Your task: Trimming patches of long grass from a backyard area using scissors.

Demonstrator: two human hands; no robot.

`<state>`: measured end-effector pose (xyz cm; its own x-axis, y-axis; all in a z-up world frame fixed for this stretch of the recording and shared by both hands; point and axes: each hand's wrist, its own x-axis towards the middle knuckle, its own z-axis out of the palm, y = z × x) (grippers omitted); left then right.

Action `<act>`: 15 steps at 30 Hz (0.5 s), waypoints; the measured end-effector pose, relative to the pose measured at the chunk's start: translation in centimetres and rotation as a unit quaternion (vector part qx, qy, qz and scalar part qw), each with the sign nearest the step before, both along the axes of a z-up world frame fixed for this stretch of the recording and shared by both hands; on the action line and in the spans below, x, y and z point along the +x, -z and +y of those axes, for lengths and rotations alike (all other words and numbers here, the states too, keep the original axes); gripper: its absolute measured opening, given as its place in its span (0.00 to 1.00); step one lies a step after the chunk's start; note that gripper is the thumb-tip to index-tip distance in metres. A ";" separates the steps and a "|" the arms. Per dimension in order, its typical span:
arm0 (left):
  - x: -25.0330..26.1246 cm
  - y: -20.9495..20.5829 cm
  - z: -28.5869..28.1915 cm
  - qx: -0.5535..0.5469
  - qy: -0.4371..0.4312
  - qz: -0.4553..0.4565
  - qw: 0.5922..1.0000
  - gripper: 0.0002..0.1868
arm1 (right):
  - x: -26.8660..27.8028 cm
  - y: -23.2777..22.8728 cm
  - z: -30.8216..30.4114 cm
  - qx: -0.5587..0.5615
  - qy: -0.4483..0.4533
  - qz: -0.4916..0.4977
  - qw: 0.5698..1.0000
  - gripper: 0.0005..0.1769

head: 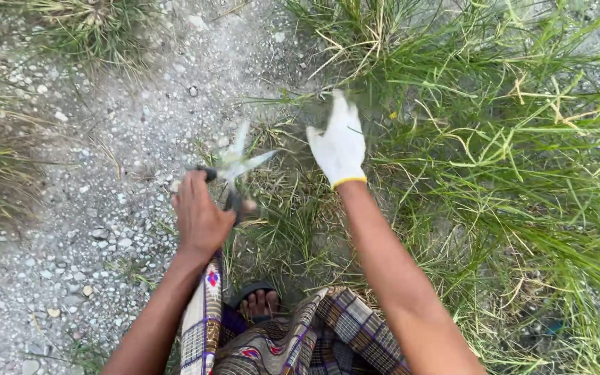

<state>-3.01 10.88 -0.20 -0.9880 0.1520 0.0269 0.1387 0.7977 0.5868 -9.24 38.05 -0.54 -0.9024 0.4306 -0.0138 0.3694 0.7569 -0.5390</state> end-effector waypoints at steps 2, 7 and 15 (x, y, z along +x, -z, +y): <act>-1.6 0.7 0.2 -0.038 0.011 0.012 0.999 0.48 | -1.7 0.0 0.2 0.040 -0.077 0.019 0.996 0.41; -7.0 2.8 1.2 -0.162 0.040 0.045 0.985 0.44 | -5.4 1.9 1.6 0.124 -0.252 -0.003 0.960 0.19; -13.2 4.8 6.7 -0.243 0.132 0.110 0.955 0.36 | -6.1 9.3 10.6 -0.015 0.073 0.132 0.988 0.19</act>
<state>-16.17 17.53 -5.01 -0.8920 0.4427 0.0916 0.4502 0.8883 0.0906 -15.38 48.63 -9.83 -0.8045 0.5600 0.1980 0.3177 0.6874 -0.6531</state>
